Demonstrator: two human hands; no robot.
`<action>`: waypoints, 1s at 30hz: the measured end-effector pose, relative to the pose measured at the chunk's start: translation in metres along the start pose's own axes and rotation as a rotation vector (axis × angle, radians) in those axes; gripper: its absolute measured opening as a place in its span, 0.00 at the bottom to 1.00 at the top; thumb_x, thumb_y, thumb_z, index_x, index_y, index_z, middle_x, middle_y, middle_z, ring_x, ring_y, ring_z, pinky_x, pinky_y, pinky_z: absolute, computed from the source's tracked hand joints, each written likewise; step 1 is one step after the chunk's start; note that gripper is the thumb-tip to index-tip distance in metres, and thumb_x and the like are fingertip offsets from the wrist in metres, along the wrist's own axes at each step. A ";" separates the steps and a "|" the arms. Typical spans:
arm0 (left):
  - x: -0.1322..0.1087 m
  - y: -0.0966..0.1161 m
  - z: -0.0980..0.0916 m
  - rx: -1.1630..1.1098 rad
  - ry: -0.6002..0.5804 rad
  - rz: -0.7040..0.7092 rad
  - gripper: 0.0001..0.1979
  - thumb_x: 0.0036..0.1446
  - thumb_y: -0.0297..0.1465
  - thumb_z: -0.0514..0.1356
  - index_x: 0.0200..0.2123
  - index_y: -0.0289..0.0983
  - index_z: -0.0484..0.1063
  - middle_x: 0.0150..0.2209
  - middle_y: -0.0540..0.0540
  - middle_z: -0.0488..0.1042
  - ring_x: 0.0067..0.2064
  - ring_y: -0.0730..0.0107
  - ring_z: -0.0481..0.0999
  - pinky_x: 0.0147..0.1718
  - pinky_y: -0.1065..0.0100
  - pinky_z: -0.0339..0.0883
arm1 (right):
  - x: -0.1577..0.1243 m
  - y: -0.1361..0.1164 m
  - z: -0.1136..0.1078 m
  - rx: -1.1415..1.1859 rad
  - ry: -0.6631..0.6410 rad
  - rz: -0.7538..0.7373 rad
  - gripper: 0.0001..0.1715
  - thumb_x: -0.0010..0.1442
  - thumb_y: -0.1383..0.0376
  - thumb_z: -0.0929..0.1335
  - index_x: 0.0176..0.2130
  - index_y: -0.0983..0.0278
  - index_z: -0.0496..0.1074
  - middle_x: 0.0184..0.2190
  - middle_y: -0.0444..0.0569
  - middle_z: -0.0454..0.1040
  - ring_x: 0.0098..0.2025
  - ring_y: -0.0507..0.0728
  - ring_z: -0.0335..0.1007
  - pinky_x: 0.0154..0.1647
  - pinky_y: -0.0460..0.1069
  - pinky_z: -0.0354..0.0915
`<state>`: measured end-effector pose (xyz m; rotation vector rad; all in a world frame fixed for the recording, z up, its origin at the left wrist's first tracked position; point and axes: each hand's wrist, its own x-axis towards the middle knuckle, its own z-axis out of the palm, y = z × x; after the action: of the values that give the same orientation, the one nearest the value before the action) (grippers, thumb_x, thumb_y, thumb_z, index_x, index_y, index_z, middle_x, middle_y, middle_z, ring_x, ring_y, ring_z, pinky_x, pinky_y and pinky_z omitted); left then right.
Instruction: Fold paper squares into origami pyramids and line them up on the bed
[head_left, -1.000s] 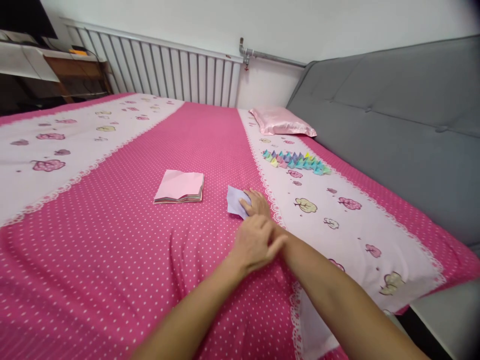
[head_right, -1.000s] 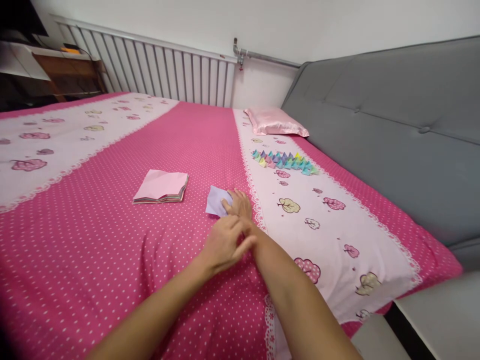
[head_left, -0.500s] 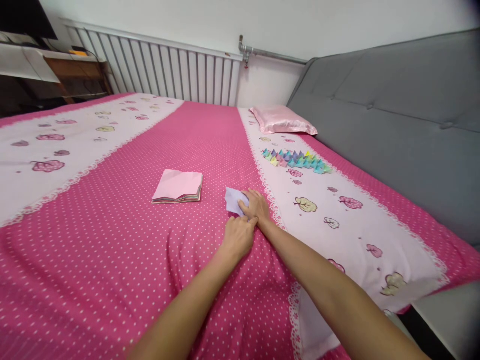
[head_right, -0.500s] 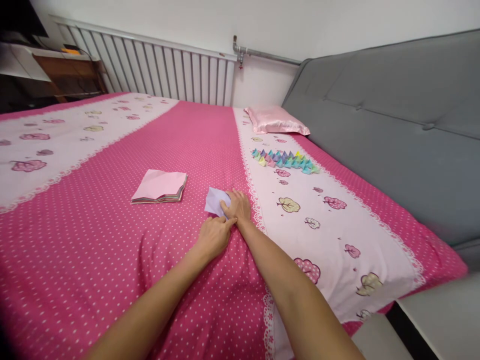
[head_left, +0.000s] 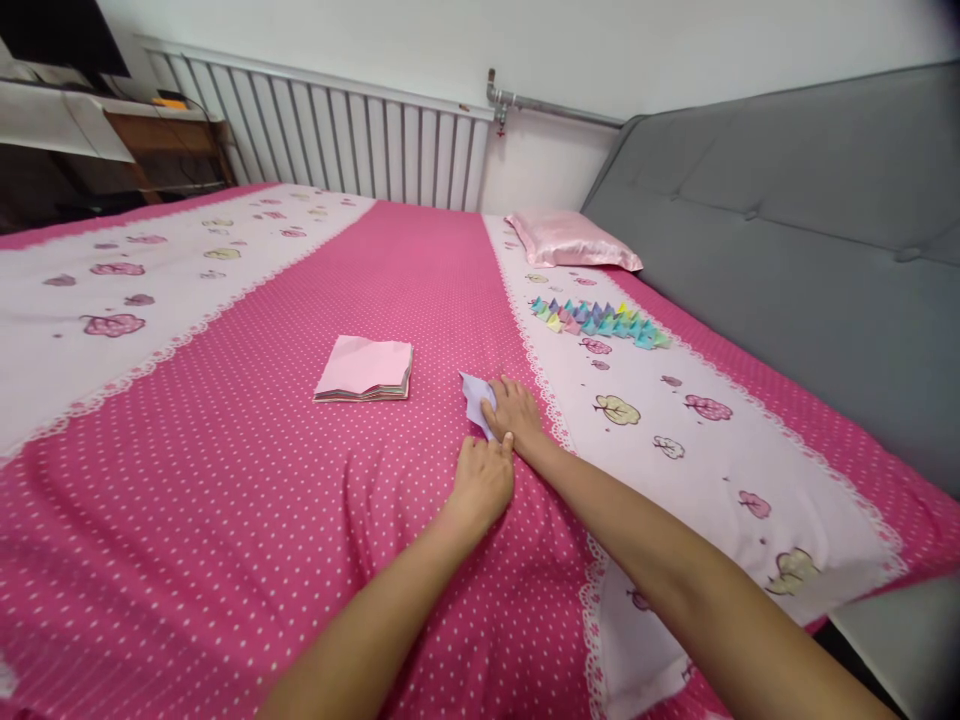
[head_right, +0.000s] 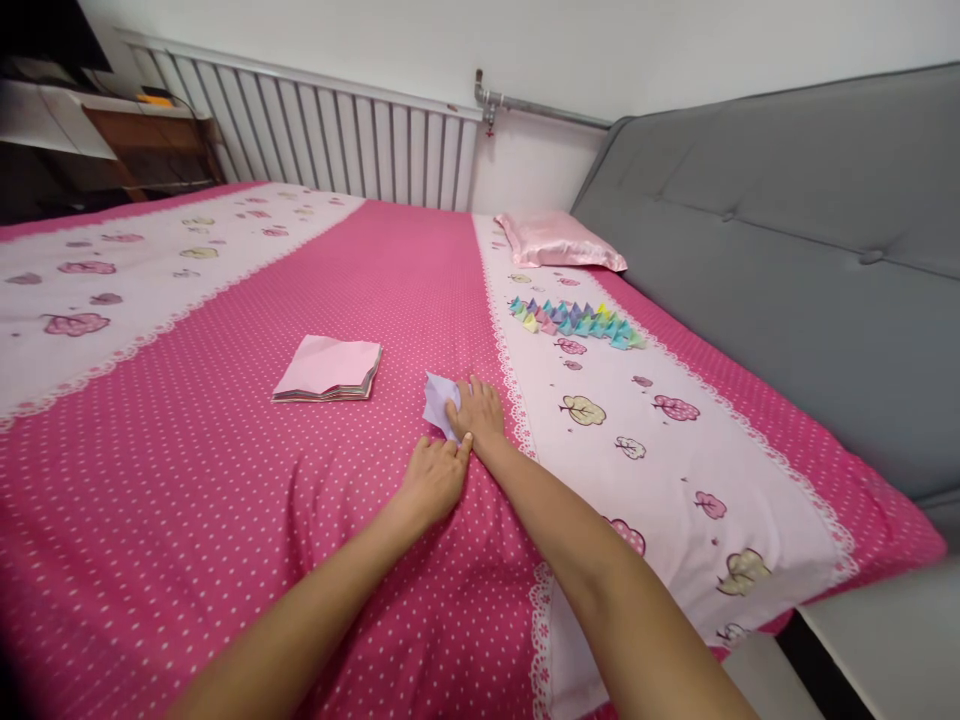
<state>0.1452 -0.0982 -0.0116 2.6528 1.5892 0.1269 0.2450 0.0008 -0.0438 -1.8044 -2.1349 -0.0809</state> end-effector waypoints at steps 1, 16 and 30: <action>0.000 0.000 -0.001 -0.007 -0.007 0.003 0.23 0.59 0.22 0.43 0.58 0.29 0.56 0.37 0.36 0.72 0.40 0.60 0.71 0.39 0.60 0.56 | 0.000 0.000 0.000 -0.001 -0.002 0.000 0.26 0.61 0.57 0.56 0.54 0.67 0.61 0.57 0.59 0.59 0.57 0.62 0.52 0.57 0.56 0.44; 0.004 -0.024 -0.016 -0.358 0.074 0.026 0.15 0.53 0.28 0.51 0.42 0.38 0.74 0.35 0.42 0.76 0.36 0.63 0.74 0.36 0.65 0.62 | -0.002 0.001 0.002 0.061 0.019 0.003 0.27 0.61 0.57 0.56 0.54 0.68 0.60 0.57 0.59 0.59 0.58 0.62 0.52 0.57 0.56 0.46; 0.031 -0.065 -0.010 -0.696 0.296 -0.733 0.29 0.44 0.45 0.60 0.47 0.34 0.66 0.38 0.40 0.75 0.39 0.56 0.74 0.35 0.64 0.62 | 0.042 0.040 -0.010 0.885 -0.074 0.374 0.25 0.55 0.51 0.60 0.44 0.65 0.68 0.47 0.55 0.71 0.48 0.59 0.67 0.46 0.53 0.63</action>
<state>0.1021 -0.0403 -0.0059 1.4935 1.9998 0.8700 0.2799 0.0453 -0.0293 -1.5843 -1.4426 0.8804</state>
